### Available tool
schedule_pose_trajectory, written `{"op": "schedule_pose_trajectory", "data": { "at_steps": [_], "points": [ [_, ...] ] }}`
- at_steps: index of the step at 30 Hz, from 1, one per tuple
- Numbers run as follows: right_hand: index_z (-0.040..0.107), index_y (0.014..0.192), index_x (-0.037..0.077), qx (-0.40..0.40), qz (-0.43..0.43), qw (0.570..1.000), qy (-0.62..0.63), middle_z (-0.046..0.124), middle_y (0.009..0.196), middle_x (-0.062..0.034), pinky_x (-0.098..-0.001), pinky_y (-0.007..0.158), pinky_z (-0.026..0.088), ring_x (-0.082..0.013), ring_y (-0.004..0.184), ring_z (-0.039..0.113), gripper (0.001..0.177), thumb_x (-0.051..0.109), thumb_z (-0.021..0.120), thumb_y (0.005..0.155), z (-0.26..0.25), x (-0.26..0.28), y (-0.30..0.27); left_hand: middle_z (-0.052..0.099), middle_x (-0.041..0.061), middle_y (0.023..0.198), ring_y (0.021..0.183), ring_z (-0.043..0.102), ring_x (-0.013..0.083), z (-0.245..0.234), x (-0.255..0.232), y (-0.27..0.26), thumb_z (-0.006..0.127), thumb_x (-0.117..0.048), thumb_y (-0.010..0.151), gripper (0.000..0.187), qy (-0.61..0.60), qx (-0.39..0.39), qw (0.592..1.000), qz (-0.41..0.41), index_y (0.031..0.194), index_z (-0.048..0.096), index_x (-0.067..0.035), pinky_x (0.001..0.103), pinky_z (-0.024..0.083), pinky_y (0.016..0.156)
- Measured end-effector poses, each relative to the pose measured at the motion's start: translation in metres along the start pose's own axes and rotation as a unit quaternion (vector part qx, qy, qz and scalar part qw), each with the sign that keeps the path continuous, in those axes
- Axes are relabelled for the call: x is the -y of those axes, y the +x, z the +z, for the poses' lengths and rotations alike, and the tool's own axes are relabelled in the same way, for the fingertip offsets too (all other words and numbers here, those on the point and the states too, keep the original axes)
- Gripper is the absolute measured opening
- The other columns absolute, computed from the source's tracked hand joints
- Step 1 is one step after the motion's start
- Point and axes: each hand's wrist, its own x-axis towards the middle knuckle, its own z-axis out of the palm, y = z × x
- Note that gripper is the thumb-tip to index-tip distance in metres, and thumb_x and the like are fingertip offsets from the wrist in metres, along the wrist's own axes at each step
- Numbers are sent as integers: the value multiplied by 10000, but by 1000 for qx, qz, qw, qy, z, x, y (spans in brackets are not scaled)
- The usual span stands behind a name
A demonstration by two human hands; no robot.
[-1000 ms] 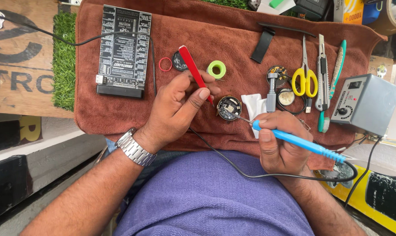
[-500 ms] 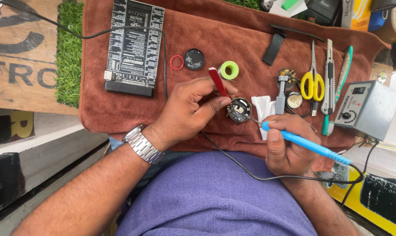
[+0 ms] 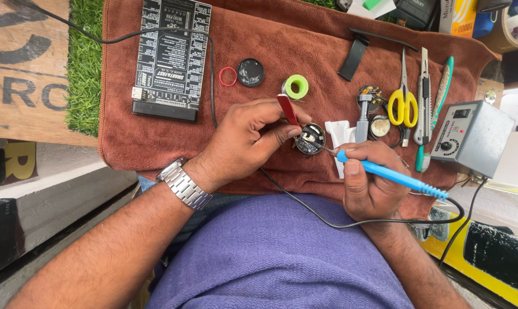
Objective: The person uses a soldering iron and tweezers to work on a small circular electronic component, likely a smartwatch. They repeatedly apply heat and solder to specific points on the device's circuit board while holding it steady with tweezers. The person also uses a utility knife to scrape or clean a surface on the component.
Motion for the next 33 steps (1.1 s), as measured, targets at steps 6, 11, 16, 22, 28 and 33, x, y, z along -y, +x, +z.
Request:
{"op": "schedule_pose_trajectory", "data": {
  "at_steps": [6, 11, 16, 22, 28, 33],
  "points": [
    [612, 1090, 7, 8, 4, 1000, -1, 722, 1017, -132, -253, 785, 553, -154, 862, 685, 161, 168, 605, 1093, 1, 2, 3, 772, 77, 1054, 985, 770, 168, 1, -1, 0, 693, -80, 997, 164, -2, -5, 1000, -14, 1156, 719, -43, 287, 616, 849],
    [617, 1082, 6, 20, 3, 1000, -6, 723, 1032, -128, -243, 767, 541, -139, 839, 673, 157, 163, 611, 1089, 1, 3, 5, 772, 71, 1045, 976, 765, 149, 1, 0, 1, 691, -82, 1000, 165, -20, -4, 999, -27, 1158, 713, -39, 277, 614, 841],
    [623, 1083, 7, 28, -2, 1000, -11, 723, 1036, -131, -249, 772, 548, -147, 843, 680, 157, 164, 618, 1091, 2, 4, 7, 774, 70, 1045, 986, 766, 146, 0, 0, 1, 691, -80, 1004, 163, -15, -4, 1000, -17, 1159, 712, -36, 276, 614, 854],
    [616, 1083, 11, 31, -17, 999, -9, 717, 1020, -145, -264, 754, 559, -165, 839, 694, 155, 165, 623, 1075, 1, 6, 8, 775, 78, 1037, 970, 772, 153, 0, 0, 1, 689, -80, 999, 159, -12, -4, 1000, -16, 1149, 713, -34, 277, 616, 838],
    [614, 1087, 16, 31, -33, 999, -20, 709, 1016, -147, -288, 797, 580, -196, 877, 717, 133, 148, 623, 1080, 1, 5, 9, 779, 75, 1021, 958, 778, 155, 1, 0, 2, 698, -85, 994, 156, -5, -8, 1000, -20, 1141, 716, -37, 281, 616, 822],
    [626, 1070, 8, 29, -22, 999, -21, 710, 1014, -157, -290, 789, 573, -201, 868, 711, 126, 133, 627, 1067, 2, 6, 8, 779, 73, 1021, 962, 780, 152, 0, 0, 2, 704, -90, 993, 157, -2, -8, 1000, -16, 1141, 717, -39, 282, 615, 825]
  ]
}}
